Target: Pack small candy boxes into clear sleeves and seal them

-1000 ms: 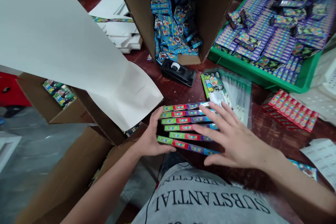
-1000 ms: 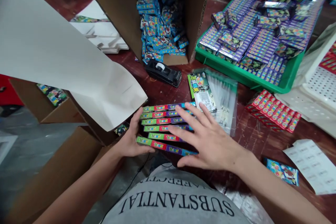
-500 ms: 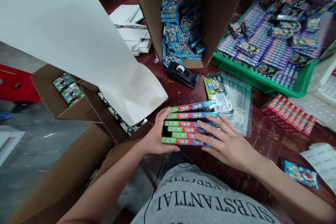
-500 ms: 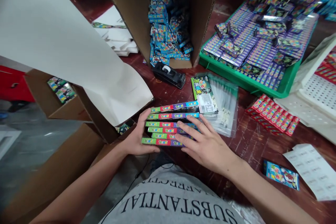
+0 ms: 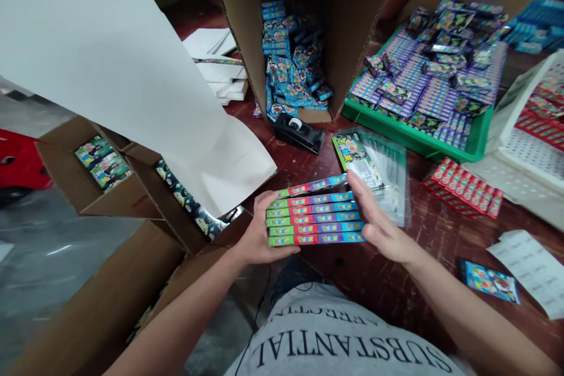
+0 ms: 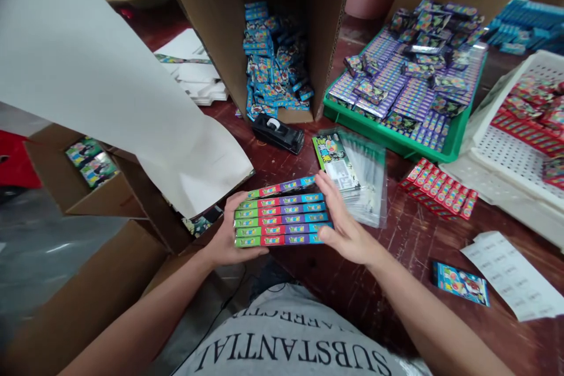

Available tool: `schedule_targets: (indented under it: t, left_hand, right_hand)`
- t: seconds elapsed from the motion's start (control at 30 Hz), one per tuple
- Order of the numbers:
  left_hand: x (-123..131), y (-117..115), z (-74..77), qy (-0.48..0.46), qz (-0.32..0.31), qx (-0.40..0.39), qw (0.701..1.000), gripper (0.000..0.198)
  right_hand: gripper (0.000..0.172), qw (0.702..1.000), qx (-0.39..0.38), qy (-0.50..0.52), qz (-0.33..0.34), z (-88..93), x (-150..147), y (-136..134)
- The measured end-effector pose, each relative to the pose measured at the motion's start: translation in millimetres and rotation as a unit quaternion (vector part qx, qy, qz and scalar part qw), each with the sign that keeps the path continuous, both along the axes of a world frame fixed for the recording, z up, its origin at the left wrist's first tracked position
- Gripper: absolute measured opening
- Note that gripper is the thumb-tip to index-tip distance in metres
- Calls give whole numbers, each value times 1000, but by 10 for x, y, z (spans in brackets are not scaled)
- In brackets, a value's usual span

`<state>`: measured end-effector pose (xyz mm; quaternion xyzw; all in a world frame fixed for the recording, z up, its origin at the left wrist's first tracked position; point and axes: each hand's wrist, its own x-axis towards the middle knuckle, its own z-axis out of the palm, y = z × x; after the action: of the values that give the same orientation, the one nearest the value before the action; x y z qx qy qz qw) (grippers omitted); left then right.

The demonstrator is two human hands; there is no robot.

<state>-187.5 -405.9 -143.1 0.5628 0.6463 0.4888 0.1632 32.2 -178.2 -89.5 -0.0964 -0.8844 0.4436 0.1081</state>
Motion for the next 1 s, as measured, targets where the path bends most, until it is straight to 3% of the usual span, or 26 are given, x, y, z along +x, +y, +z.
schedule_targets:
  t: [0.13, 0.2, 0.33, 0.4, 0.47, 0.53, 0.63, 0.7, 0.77, 0.83, 0.93, 1.0]
  left_hand:
    - [36, 40, -23, -1, 6, -8, 1000, 121]
    - [75, 56, -19, 6, 9, -17, 1000, 125]
    - [117, -64, 115, 60, 36, -47, 996, 152]
    - [103, -203, 219, 105, 94, -40, 989, 160]
    - [67, -343, 289, 150, 207, -32, 966, 144]
    - [9, -436, 293, 192, 309, -74, 928, 105]
    - [-95, -449, 195, 243, 325, -178, 896, 49]
    - [-150, -405, 116, 249, 306, -201, 897, 37]
    - [-178, -361, 67, 249, 302, -197, 899, 35]
    - [-183, -339, 55, 255, 301, -191, 899, 33]
    - [-173, -342, 78, 261, 295, -195, 898, 31]
    - [-170, -340, 104, 254, 296, -208, 897, 30]
  right_hand:
    - [127, 973, 224, -37, 36, 272, -205, 37]
    - [130, 952, 291, -51, 80, 314, -372, -44]
    - [116, 943, 304, -73, 116, 181, -528, -182]
    - [115, 948, 289, -63, 113, 149, -557, -93]
    - [114, 954, 279, -38, 106, 258, -686, 77]
    - [111, 958, 271, -6, 97, 518, -984, 217]
    - [112, 949, 269, 91, 135, 950, -1717, 199]
    - [112, 942, 246, 113, 199, 1068, -2285, 60]
    - [112, 929, 201, 100, 295, 1000, -2807, -90]
    - [110, 916, 193, 54, 348, 818, -3218, -179]
    - [109, 905, 233, 31, 356, 570, -3572, -155]
    - [111, 898, 261, 45, 352, 513, -3651, -64]
